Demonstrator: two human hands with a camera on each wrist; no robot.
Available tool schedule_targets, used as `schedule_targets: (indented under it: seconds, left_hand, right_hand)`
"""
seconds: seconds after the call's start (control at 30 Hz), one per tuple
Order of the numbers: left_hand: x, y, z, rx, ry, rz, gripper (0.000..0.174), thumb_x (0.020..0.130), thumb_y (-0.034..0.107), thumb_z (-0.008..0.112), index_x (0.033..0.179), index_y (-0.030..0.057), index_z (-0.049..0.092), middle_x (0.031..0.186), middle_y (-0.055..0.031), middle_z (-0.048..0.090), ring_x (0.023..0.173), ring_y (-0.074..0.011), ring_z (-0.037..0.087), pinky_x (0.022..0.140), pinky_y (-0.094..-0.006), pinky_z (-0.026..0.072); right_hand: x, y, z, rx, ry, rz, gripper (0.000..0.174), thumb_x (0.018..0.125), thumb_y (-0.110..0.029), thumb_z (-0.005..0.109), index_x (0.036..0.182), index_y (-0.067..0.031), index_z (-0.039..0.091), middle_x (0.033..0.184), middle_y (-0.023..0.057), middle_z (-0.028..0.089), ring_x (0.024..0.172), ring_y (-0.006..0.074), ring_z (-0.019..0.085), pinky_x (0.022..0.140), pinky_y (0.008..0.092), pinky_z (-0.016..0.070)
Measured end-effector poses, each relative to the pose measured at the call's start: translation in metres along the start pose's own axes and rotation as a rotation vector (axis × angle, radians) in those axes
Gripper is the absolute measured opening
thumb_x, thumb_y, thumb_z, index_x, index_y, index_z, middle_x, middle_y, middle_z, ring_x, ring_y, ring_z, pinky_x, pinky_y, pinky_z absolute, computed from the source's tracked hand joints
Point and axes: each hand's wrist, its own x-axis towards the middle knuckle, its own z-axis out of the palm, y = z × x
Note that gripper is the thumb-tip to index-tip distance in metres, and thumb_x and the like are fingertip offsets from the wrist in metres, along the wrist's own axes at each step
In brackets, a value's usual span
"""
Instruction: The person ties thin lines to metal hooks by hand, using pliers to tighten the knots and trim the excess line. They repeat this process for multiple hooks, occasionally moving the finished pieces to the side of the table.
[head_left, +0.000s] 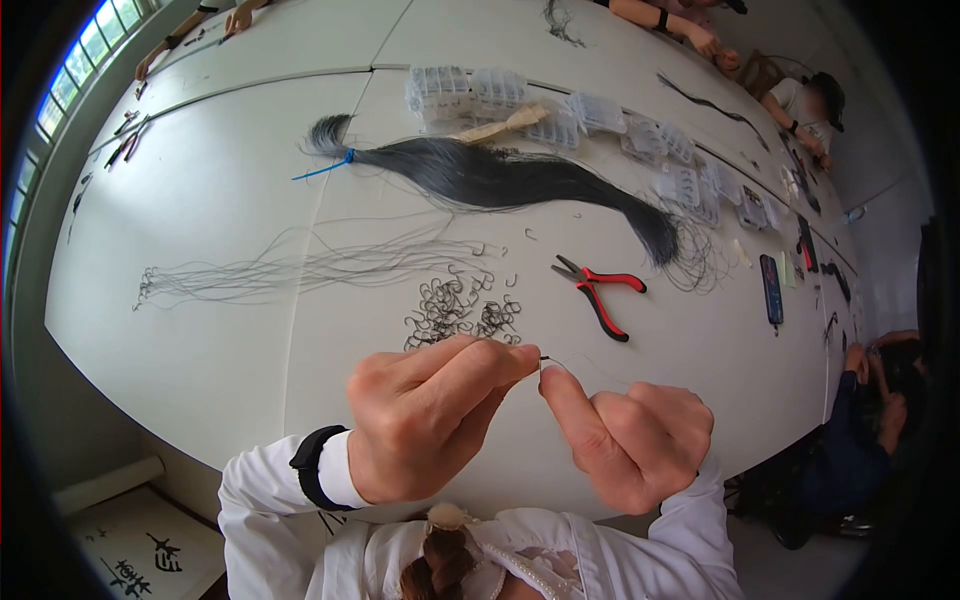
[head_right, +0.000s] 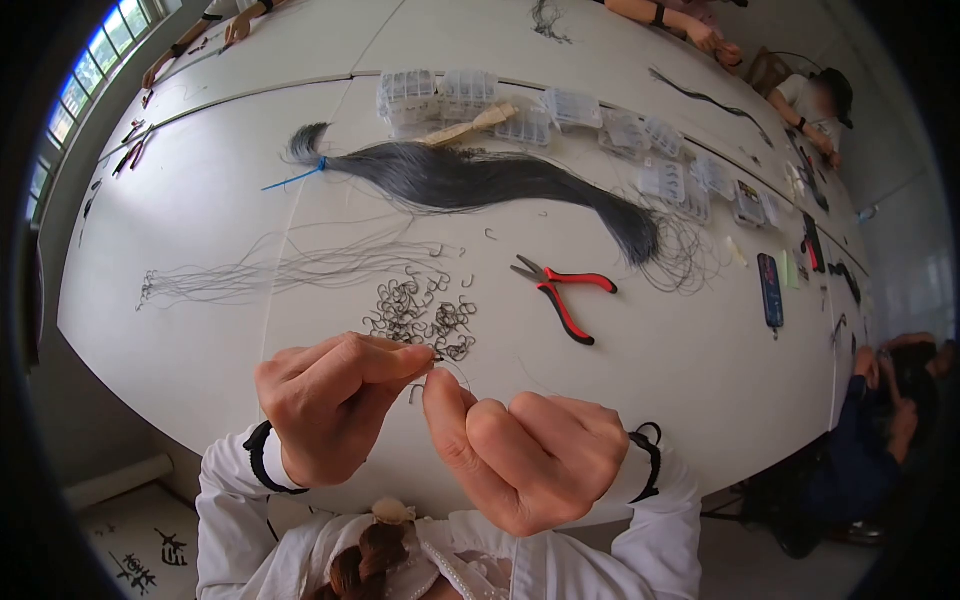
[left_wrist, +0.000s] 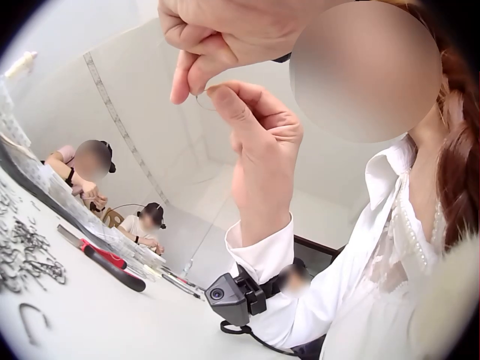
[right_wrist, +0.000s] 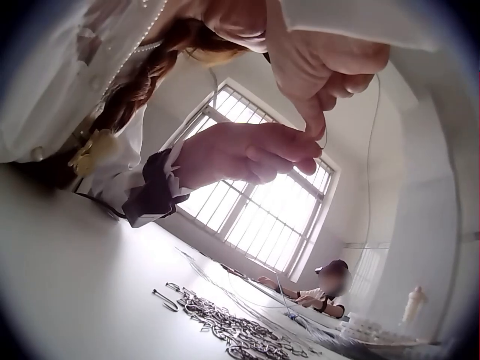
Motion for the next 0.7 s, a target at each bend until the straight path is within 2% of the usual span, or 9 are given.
schedule_targets:
  seconds: [0.3,0.37,0.4,0.47,0.5,0.57,0.6,0.67,0.7]
  left_hand:
    - [0.000,0.004,-0.004,-0.015,-0.111,-0.012,0.012,0.070,-0.005,0.071,0.076,0.0027,0.064,0.073,-0.0084,0.069,0.061,-0.0174,0.068,0.051,-0.0231,0.0512]
    - [0.001,0.003,-0.004,-0.104,-0.125,-0.023,0.011,0.070,-0.005,0.071,0.077,0.0014,0.064,0.072,-0.0084,0.069,0.061,-0.0173,0.068,0.052,-0.0231,0.0515]
    - [0.001,0.002,-0.004,-0.105,-0.125,-0.022,0.011,0.070,-0.005,0.071,0.077,0.0014,0.064,0.072,-0.0084,0.069,0.061,-0.0173,0.068,0.052,-0.0231,0.0515]
    - [0.001,0.001,-0.003,-0.187,-0.112,-0.066,0.010,0.071,-0.006,0.071,0.077,-0.0002,0.064,0.071,-0.0079,0.069,0.062,-0.0161,0.069,0.053,-0.0227,0.0520]
    - [0.001,0.000,-0.002,-0.186,-0.111,-0.065,0.010,0.071,-0.006,0.071,0.077,-0.0002,0.064,0.071,-0.0079,0.069,0.062,-0.0161,0.069,0.053,-0.0227,0.0520]
    - [0.000,-0.002,0.001,-0.228,-0.080,-0.092,0.009,0.073,-0.006,0.070,0.077,-0.0008,0.063,0.069,-0.0075,0.069,0.057,-0.0110,0.065,0.048,-0.0200,0.0473]
    - [0.000,-0.001,0.000,-0.227,-0.079,-0.090,0.009,0.073,-0.006,0.070,0.077,-0.0008,0.063,0.069,-0.0075,0.069,0.057,-0.0110,0.065,0.048,-0.0200,0.0473]
    - [0.002,0.000,-0.001,-0.204,-0.079,-0.129,0.009,0.075,-0.006,0.069,0.076,-0.0004,0.063,0.068,-0.0079,0.068,0.051,-0.0060,0.059,0.043,-0.0176,0.0396]
    - [0.002,0.000,-0.001,-0.204,-0.078,-0.129,0.009,0.075,-0.006,0.069,0.076,-0.0004,0.063,0.068,-0.0079,0.068,0.051,-0.0060,0.059,0.043,-0.0176,0.0396]
  right_hand:
    - [0.001,0.011,-0.001,0.122,0.011,0.161,0.031,0.060,0.006,0.072,0.089,-0.0053,0.071,0.061,-0.0021,0.045,0.043,0.0095,0.041,0.037,0.0242,0.0318]
    - [0.002,0.012,0.003,0.262,0.043,0.295,0.025,0.063,0.005,0.073,0.086,-0.0058,0.071,0.059,-0.0005,0.048,0.044,0.0102,0.044,0.039,0.0239,0.0334]
    - [0.003,0.014,0.005,0.261,0.043,0.295,0.025,0.063,0.005,0.073,0.086,-0.0058,0.071,0.059,-0.0005,0.048,0.044,0.0102,0.044,0.039,0.0239,0.0334]
    - [0.007,0.018,0.007,0.454,0.005,0.426,0.017,0.066,0.005,0.071,0.081,-0.0008,0.069,0.062,0.0028,0.054,0.045,0.0087,0.046,0.040,0.0223,0.0364]
    - [0.008,0.019,0.007,0.453,0.007,0.425,0.017,0.066,0.005,0.071,0.081,-0.0008,0.069,0.062,0.0028,0.054,0.045,0.0087,0.046,0.040,0.0223,0.0364]
    - [0.008,0.021,0.010,0.800,-0.064,0.634,0.008,0.073,0.004,0.070,0.079,-0.0011,0.069,0.062,0.0036,0.057,0.046,0.0068,0.047,0.042,0.0210,0.0351]
    - [0.006,0.022,0.013,0.798,-0.063,0.632,0.008,0.073,0.004,0.070,0.079,-0.0011,0.069,0.062,0.0036,0.057,0.046,0.0068,0.047,0.042,0.0210,0.0351]
    - [0.001,0.022,0.022,1.110,-0.093,0.795,0.007,0.074,0.004,0.071,0.080,-0.0004,0.069,0.061,0.0024,0.057,0.048,0.0041,0.046,0.044,0.0196,0.0329]
    - [0.000,0.021,0.025,1.110,-0.093,0.793,0.007,0.074,0.004,0.071,0.080,-0.0004,0.069,0.061,0.0024,0.057,0.048,0.0041,0.046,0.044,0.0196,0.0329]
